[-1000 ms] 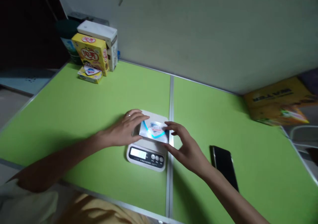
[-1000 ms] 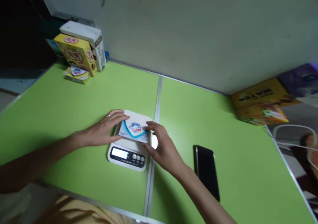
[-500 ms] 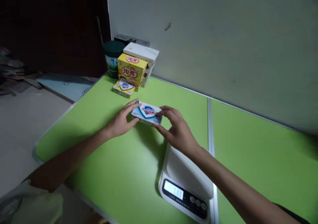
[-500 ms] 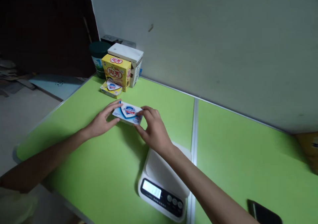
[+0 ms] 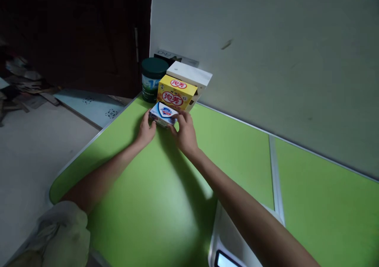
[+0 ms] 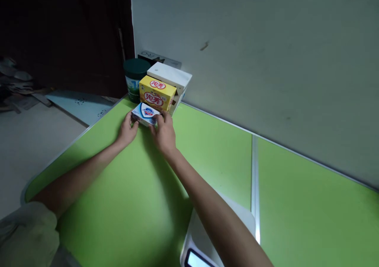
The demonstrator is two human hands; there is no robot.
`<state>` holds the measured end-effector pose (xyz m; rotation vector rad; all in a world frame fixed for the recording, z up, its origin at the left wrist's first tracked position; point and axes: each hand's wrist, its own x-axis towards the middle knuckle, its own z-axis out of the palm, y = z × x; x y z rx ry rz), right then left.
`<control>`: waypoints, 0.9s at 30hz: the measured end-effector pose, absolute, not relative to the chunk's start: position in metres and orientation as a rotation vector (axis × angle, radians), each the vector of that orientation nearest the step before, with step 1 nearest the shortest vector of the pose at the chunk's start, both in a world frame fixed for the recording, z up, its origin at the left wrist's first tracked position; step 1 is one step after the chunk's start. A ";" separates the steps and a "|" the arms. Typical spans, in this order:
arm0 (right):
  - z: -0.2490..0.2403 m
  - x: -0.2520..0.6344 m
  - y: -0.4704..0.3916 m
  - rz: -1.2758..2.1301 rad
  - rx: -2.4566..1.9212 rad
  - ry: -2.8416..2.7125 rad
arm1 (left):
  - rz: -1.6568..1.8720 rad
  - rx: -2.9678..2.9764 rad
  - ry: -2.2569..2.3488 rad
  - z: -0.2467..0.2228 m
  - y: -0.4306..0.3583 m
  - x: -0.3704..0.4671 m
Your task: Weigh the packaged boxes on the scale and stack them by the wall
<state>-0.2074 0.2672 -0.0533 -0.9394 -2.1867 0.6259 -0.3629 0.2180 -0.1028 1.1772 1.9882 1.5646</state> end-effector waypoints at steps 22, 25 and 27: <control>-0.057 -0.210 0.276 0.768 -1.114 -2.237 | 1.567 1.182 1.960 -0.108 0.227 -0.367; -0.058 -0.214 0.275 0.758 -1.115 -2.257 | 1.607 1.191 1.936 -0.108 0.228 -0.366; -0.058 -0.216 0.275 0.750 -1.101 -2.272 | 1.638 1.192 1.920 -0.109 0.228 -0.365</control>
